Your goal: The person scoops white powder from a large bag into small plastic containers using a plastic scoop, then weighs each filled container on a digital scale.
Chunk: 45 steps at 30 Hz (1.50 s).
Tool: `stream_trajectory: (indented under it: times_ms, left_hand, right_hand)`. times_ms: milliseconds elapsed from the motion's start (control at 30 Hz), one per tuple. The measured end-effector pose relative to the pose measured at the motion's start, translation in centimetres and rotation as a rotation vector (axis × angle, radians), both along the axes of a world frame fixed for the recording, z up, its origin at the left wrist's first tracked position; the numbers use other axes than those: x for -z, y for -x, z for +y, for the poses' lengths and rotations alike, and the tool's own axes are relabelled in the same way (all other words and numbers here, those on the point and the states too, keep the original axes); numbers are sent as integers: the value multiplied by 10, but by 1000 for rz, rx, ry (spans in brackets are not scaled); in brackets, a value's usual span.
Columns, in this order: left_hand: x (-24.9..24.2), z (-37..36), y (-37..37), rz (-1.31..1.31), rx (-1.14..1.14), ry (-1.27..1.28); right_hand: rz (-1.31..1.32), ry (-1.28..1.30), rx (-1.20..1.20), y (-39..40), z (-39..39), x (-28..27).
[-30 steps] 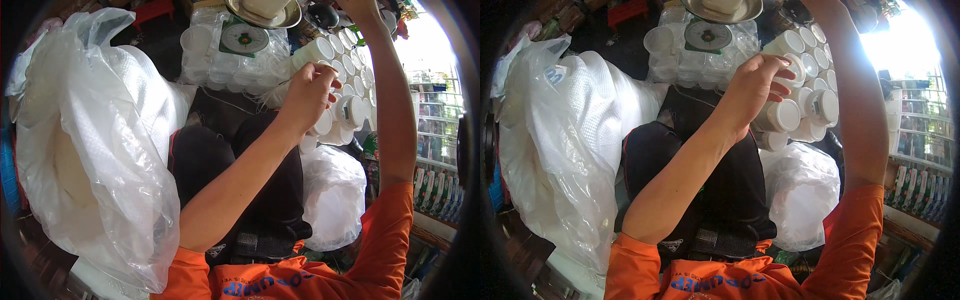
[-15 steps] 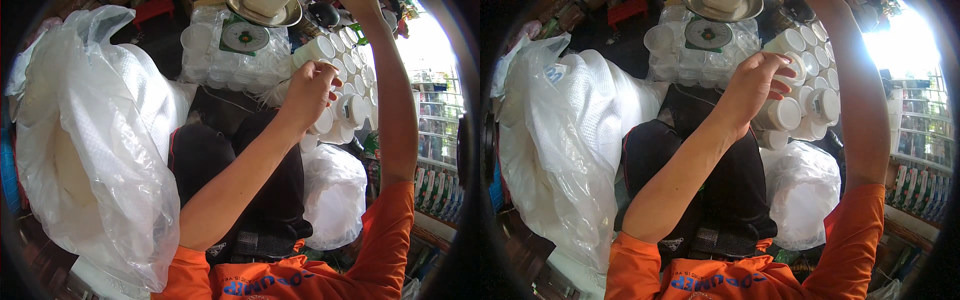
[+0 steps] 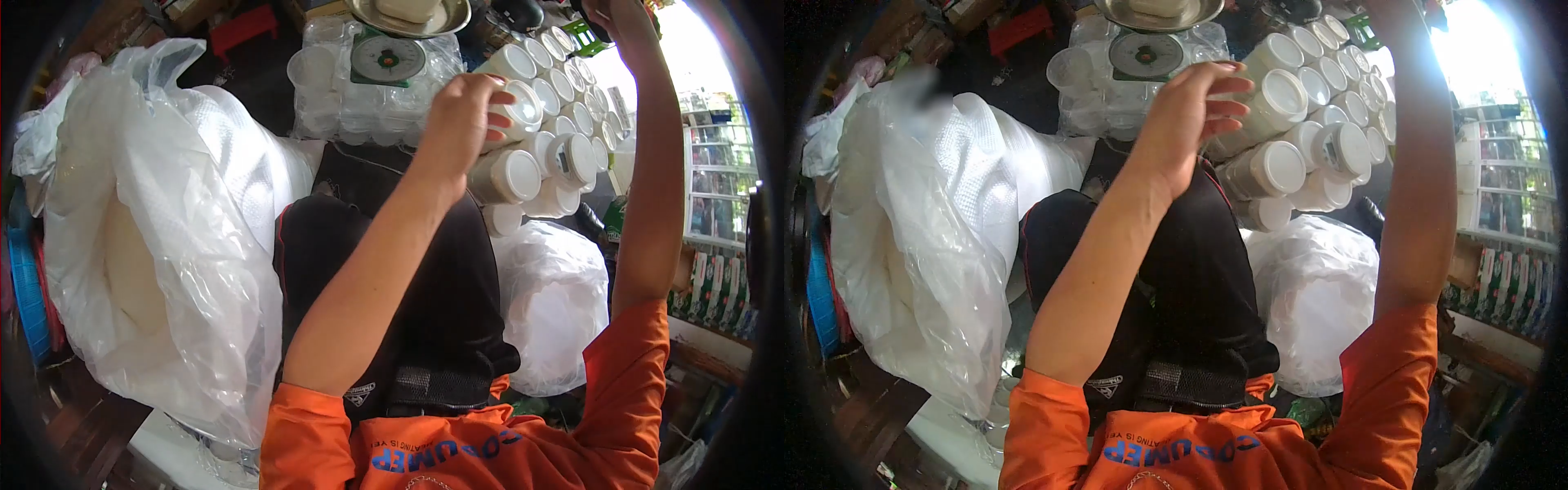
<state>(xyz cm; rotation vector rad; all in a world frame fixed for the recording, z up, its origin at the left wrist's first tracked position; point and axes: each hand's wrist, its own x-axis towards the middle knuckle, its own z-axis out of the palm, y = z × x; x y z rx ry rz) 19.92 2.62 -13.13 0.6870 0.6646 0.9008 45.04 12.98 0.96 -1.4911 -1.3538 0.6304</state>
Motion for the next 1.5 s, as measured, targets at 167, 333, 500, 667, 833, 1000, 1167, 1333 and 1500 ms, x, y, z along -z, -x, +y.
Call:
stream_trajectory:
  times_ms: [167,333,500,667,833,1000,1167,1333,1500]
  left_hand:
    - [8,4,8,-2,-91,-5]
    - [16,-1,11,64,-66,15]
    - [25,-2,10,144,-13,10]
    - [31,-7,3,202,16,-19]
    - [20,-3,14,233,-73,-36]
    - [0,6,29,257,-191,-150]
    - [-13,39,35,233,-334,-229]
    - [-17,97,12,210,-624,-396]
    - [15,149,6,296,-812,-545]
  right_hand:
    - [128,14,114,-46,-135,-12]
    - [-175,131,518,-96,-327,-9]
    - [-67,710,104,-54,-461,-30]
    - [-251,947,203,-41,-518,47]
    - [-544,858,263,-39,-509,118]
    - [-435,662,96,-23,-417,81]
    - [-554,211,116,-27,-274,106]
    - [-814,357,99,-23,-127,169]
    - [-921,572,112,-36,-65,201]
